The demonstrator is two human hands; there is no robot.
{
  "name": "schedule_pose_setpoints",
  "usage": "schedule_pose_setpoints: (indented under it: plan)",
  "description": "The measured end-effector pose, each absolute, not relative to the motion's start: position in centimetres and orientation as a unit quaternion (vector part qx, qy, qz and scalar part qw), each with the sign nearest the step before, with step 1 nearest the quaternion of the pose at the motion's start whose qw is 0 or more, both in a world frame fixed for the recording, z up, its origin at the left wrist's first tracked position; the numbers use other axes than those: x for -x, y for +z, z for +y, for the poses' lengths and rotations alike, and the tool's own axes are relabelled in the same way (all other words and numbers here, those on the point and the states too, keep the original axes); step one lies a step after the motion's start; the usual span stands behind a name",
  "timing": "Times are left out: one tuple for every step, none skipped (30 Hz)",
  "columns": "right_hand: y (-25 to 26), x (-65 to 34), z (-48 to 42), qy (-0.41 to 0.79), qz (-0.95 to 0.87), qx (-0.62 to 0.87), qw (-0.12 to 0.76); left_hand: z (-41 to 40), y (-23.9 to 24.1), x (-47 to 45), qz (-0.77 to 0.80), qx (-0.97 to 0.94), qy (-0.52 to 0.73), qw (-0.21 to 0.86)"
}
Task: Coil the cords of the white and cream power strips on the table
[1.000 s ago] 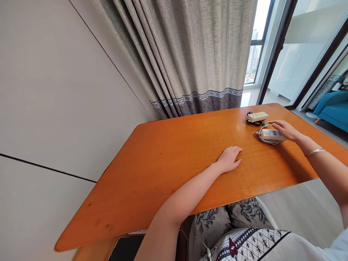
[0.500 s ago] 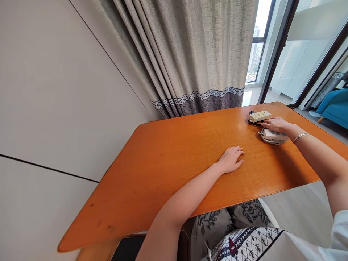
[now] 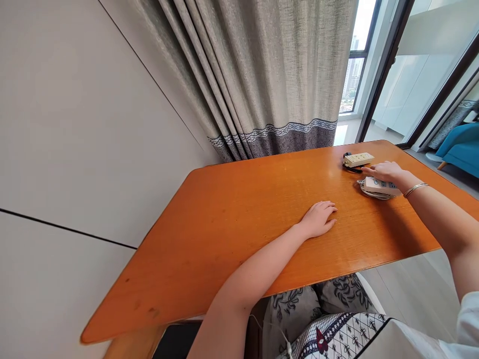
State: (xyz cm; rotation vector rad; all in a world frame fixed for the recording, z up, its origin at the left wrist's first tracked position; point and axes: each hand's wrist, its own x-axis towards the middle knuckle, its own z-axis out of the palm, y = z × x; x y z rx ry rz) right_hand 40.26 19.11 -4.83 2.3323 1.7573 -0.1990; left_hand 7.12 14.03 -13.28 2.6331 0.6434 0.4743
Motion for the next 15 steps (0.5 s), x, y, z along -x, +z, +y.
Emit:
schedule_pose_setpoints:
  plan:
    - [-4.6,-40.2,19.0,-0.073,0.590,-0.797,0.109,14.0,-13.3,-7.1,0.230,-0.940,0.166,0.190]
    - [-4.5,-40.2,18.8,-0.076,0.584,-0.801,0.109,14.0,-13.3,-7.1,0.230,-0.941,0.162,0.188]
    - [-4.4,-40.3,18.6,-0.078,0.579,-0.804,0.111,14.0,-13.3,-7.2,0.231,-0.942,0.159,0.186]
    - [-4.4,-40.4,18.5,-0.076,0.575,-0.807,0.112,14.0,-13.3,-7.2,0.233,-0.942,0.158,0.185]
    - [-4.4,-40.6,18.3,-0.074,0.571,-0.810,0.113,14.0,-13.3,-7.2,0.234,-0.942,0.157,0.185]
    - [-4.4,-40.8,18.2,-0.072,0.567,-0.813,0.114,14.0,-13.3,-7.2,0.234,-0.941,0.157,0.185]
    - [-4.5,-41.0,18.1,-0.071,0.563,-0.815,0.115,14.0,-13.3,-7.2,0.234,-0.941,0.157,0.185]
    - [-4.6,-41.2,18.0,-0.071,0.559,-0.818,0.116,14.0,-13.4,-7.2,0.233,-0.942,0.158,0.184]
    - [-4.6,-41.4,17.9,-0.071,0.556,-0.820,0.115,14.0,-13.4,-7.2,0.233,-0.942,0.158,0.183]
    - [-4.6,-41.6,17.8,-0.073,0.554,-0.821,0.114,14.0,-13.4,-7.2,0.232,-0.942,0.158,0.182]
    - [-4.6,-41.7,17.8,-0.074,0.554,-0.822,0.111,14.0,-13.3,-7.2,0.231,-0.943,0.158,0.182]
    - [-4.6,-41.8,17.7,-0.075,0.555,-0.822,0.106,14.0,-13.3,-7.2,0.231,-0.943,0.157,0.182]
    - [-4.6,-41.8,17.7,-0.076,0.557,-0.821,0.101,14.0,-13.2,-7.2,0.232,-0.943,0.156,0.182]
    - [-4.6,-41.8,17.6,-0.076,0.559,-0.820,0.095,14.0,-13.2,-7.2,0.232,-0.943,0.154,0.182]
    - [-4.6,-41.8,17.6,-0.075,0.560,-0.820,0.089,13.9,-13.1,-7.2,0.232,-0.943,0.153,0.182]
